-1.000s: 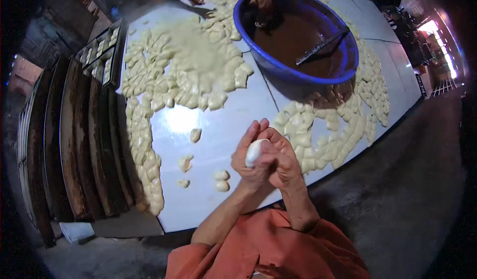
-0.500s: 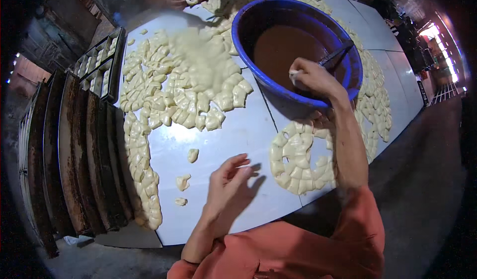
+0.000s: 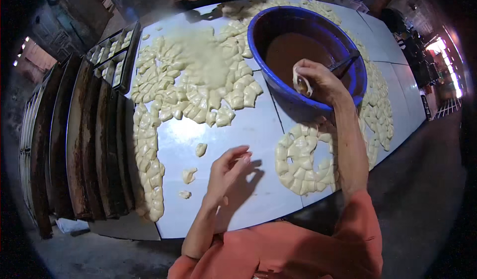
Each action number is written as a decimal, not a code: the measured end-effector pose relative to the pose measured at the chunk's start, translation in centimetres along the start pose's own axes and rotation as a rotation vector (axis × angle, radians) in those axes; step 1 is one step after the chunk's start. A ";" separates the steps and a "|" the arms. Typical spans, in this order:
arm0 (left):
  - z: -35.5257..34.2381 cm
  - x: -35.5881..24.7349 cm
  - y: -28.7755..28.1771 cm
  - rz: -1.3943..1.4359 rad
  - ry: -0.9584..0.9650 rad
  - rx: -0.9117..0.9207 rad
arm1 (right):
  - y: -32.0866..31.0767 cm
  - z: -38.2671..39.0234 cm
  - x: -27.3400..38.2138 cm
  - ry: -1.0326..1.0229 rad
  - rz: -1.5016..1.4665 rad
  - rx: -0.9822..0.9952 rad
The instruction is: The person prepares pieces of dough by hand, pulling a small piece from a larger mass, dipping it into a bowl of dark liquid, and folding it into a rounded shape before placing the shaped pieces into metal baking pans on the table.
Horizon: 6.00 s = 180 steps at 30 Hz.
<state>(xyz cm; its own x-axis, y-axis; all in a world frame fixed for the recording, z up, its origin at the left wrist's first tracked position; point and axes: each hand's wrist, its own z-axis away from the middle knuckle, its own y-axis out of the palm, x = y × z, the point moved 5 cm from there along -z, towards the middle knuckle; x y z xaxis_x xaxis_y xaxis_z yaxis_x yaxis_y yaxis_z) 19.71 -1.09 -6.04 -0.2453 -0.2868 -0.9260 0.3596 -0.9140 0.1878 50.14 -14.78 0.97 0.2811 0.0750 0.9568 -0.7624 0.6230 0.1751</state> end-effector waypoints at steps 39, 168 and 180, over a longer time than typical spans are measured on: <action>1.0 -2.0 -6.1 0.113 0.123 -0.008 | 21.8 8.9 -12.5 -0.535 0.297 -0.283; 3.3 1.6 -5.7 -0.119 0.084 -0.118 | 20.9 11.5 -16.5 -0.061 0.155 -0.308; 2.5 -0.3 3.3 0.205 0.903 -0.279 | 22.0 13.1 -11.1 -0.111 -0.691 -0.107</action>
<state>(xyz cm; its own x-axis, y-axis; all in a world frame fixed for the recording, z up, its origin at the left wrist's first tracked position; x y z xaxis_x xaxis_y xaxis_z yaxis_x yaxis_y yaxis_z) 18.71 -4.71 -4.30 0.5885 0.0015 -0.8085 0.5476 -0.7365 0.3971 22.62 -12.08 -2.71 0.6145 -0.4412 0.6540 -0.3679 0.5730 0.7323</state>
